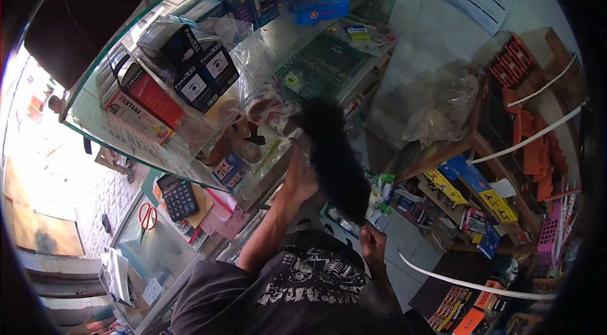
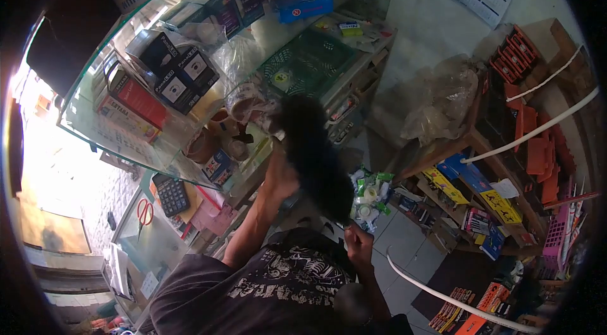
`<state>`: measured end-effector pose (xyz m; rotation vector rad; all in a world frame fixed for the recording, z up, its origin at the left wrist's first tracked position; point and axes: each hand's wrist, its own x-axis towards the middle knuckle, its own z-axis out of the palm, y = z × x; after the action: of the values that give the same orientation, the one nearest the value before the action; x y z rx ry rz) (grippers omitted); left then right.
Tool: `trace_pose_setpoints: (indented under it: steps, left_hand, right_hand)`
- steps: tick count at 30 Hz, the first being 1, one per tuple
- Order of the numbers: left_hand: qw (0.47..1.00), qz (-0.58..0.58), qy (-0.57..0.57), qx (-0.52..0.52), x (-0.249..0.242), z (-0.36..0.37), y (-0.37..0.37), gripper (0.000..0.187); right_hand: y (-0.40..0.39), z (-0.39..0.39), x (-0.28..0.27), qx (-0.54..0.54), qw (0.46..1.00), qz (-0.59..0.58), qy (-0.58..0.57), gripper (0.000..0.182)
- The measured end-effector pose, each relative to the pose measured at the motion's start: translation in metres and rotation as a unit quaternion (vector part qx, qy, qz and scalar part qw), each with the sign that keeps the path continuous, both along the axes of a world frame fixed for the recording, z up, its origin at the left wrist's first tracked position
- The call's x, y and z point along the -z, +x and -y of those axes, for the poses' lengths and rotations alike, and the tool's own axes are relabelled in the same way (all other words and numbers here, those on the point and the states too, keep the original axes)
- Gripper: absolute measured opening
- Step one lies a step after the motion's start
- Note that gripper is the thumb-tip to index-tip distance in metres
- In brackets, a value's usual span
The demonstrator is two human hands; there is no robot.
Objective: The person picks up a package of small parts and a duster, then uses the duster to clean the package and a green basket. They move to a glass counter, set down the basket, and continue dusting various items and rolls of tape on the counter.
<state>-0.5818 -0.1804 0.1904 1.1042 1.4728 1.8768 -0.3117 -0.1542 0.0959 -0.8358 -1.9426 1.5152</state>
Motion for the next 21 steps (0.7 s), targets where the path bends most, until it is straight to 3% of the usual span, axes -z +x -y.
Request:
trace_pose_setpoints:
  steps: [1,2,3,7,10,12,13,15,16,18,19,21]
  left_hand:
    - [0.937,0.336,0.024,0.093,0.0,0.0,0.007,0.066]
    - [0.756,0.629,0.046,0.173,0.001,0.001,0.014,0.068]
    - [0.725,0.662,0.032,0.187,0.009,0.0,0.017,0.076]
    - [0.732,0.647,0.052,0.21,0.037,-0.006,0.019,0.072]
    - [0.742,0.64,0.045,0.194,0.039,-0.002,0.013,0.071]
    - [0.7,0.606,0.131,0.355,0.042,0.0,0.004,0.072]
    - [0.701,0.605,0.13,0.354,0.045,-0.001,0.005,0.072]
    - [0.769,0.624,0.004,0.139,0.04,-0.004,0.013,0.071]
    - [0.768,0.625,0.004,0.137,0.053,-0.004,0.012,0.071]
    - [0.776,0.573,0.056,0.256,0.088,-0.004,0.006,0.071]
    - [0.777,0.573,0.054,0.256,0.073,-0.004,0.01,0.071]
    - [0.782,0.603,0.025,0.154,0.023,-0.006,0.023,0.071]
  right_hand:
    - [-0.003,0.0,-0.007,0.008,0.999,0.004,-0.035,0.021]
    - [-0.005,0.0,-0.011,0.016,0.997,0.007,-0.07,0.019]
    - [-0.006,-0.001,-0.007,-0.009,0.998,0.01,-0.055,0.019]
    - [-0.01,-0.006,-0.011,0.0,0.996,-0.006,-0.085,0.019]
    - [-0.013,-0.004,-0.012,0.053,0.978,-0.063,-0.193,0.019]
    - [-0.006,0.0,-0.016,-0.013,0.976,-0.05,-0.21,0.018]
    - [-0.002,-0.001,-0.009,-0.013,0.976,-0.051,-0.211,0.018]
    - [0.008,-0.006,0.007,0.024,0.983,-0.046,-0.176,0.018]
    - [0.01,-0.004,0.009,0.024,0.983,-0.044,-0.178,0.018]
    - [0.012,0.0,0.013,-0.009,0.987,-0.031,-0.16,0.018]
    - [0.013,0.005,0.006,0.0,0.98,-0.029,-0.197,0.018]
    - [0.022,0.003,0.01,0.002,0.985,-0.032,-0.171,0.022]
